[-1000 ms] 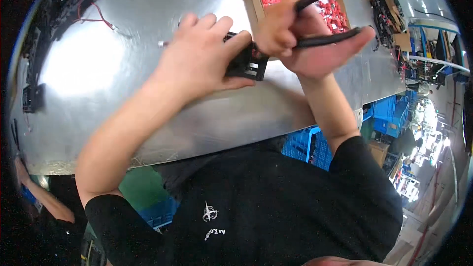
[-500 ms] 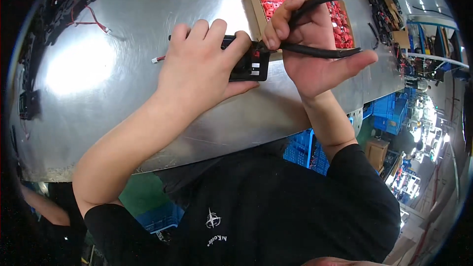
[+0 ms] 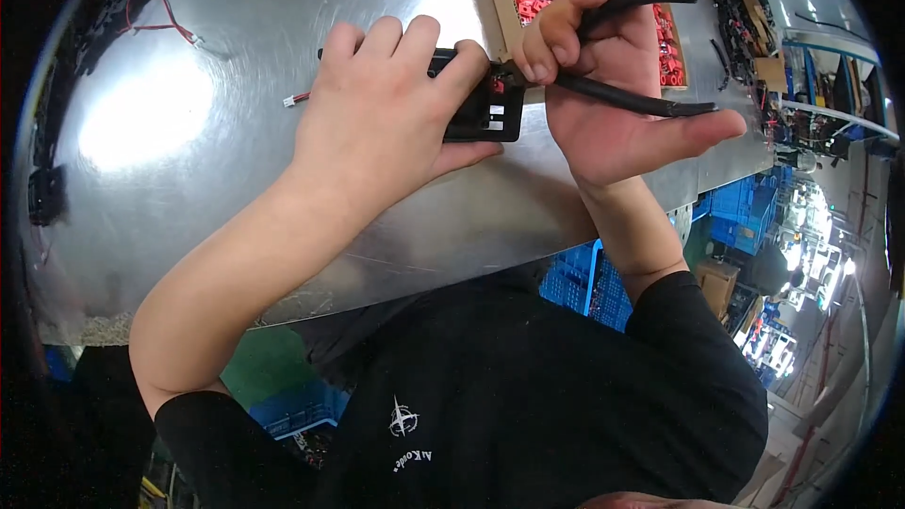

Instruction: Assembling electronic cooling units by attaching fans to housings and trimming wires on a factory workbench.

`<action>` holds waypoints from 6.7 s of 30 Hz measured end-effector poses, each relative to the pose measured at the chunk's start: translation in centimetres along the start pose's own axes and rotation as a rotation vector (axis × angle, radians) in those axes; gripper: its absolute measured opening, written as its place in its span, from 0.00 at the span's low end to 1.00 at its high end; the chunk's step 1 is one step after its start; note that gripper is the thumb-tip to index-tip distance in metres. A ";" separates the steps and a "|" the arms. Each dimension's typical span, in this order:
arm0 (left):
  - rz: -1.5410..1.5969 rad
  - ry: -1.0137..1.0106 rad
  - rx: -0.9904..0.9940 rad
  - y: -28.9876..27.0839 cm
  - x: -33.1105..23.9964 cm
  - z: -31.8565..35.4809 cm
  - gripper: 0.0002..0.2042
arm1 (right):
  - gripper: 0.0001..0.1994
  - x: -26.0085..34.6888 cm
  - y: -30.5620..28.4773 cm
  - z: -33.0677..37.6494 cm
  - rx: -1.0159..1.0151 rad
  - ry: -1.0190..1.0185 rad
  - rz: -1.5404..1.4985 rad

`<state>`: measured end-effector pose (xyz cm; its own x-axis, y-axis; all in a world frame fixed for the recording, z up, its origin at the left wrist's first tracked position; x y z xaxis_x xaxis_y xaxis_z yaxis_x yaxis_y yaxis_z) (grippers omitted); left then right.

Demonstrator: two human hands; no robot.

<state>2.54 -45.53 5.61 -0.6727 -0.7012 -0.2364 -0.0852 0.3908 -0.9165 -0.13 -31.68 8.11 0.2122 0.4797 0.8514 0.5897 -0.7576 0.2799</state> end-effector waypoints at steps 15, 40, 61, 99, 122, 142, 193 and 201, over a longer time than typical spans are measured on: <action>-0.041 -0.050 0.026 -0.3 0.3 -0.1 0.29 | 0.61 -0.3 0.9 0.5 0.026 -0.150 0.159; -0.018 -0.018 -0.024 -0.1 0.4 -0.2 0.29 | 0.63 0.1 0.3 0.7 -0.073 -0.062 0.046; -0.036 -0.043 0.021 0.1 0.6 0.1 0.29 | 0.64 -0.7 1.5 -1.4 0.182 -0.004 0.128; -0.084 -0.078 0.089 -0.3 -0.9 -0.3 0.38 | 0.62 1.8 -0.9 -1.3 0.052 0.144 -0.180; -0.056 -0.171 0.150 0.5 -1.2 1.0 0.35 | 0.64 1.0 1.9 2.7 -0.194 0.226 0.277; -0.116 -0.192 0.073 0.8 -2.0 1.0 0.34 | 0.58 -1.9 -0.6 -0.7 -0.612 0.229 0.199; 0.056 0.060 0.351 -3.0 -4.8 3.5 0.43 | 0.66 6.8 4.1 9.8 -0.195 0.099 -0.219; 0.351 0.124 0.299 0.6 -3.5 -0.3 0.38 | 0.58 1.0 -0.9 5.9 -0.322 -0.011 -0.539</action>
<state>4.57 -42.67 6.01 -0.7072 -0.4739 -0.5248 0.3659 0.3898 -0.8451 4.16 -27.91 6.12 -0.0409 0.8346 0.5493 0.3520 -0.5025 0.7897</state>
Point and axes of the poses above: each hand's wrist, its own z-axis away from the middle knuckle, its own y-axis out of the palm, x = y × z, the point moved 8 cm from there along -z, towards the middle knuckle, and after that the axes turned 8 degrees about x, right-handed, at the moved point
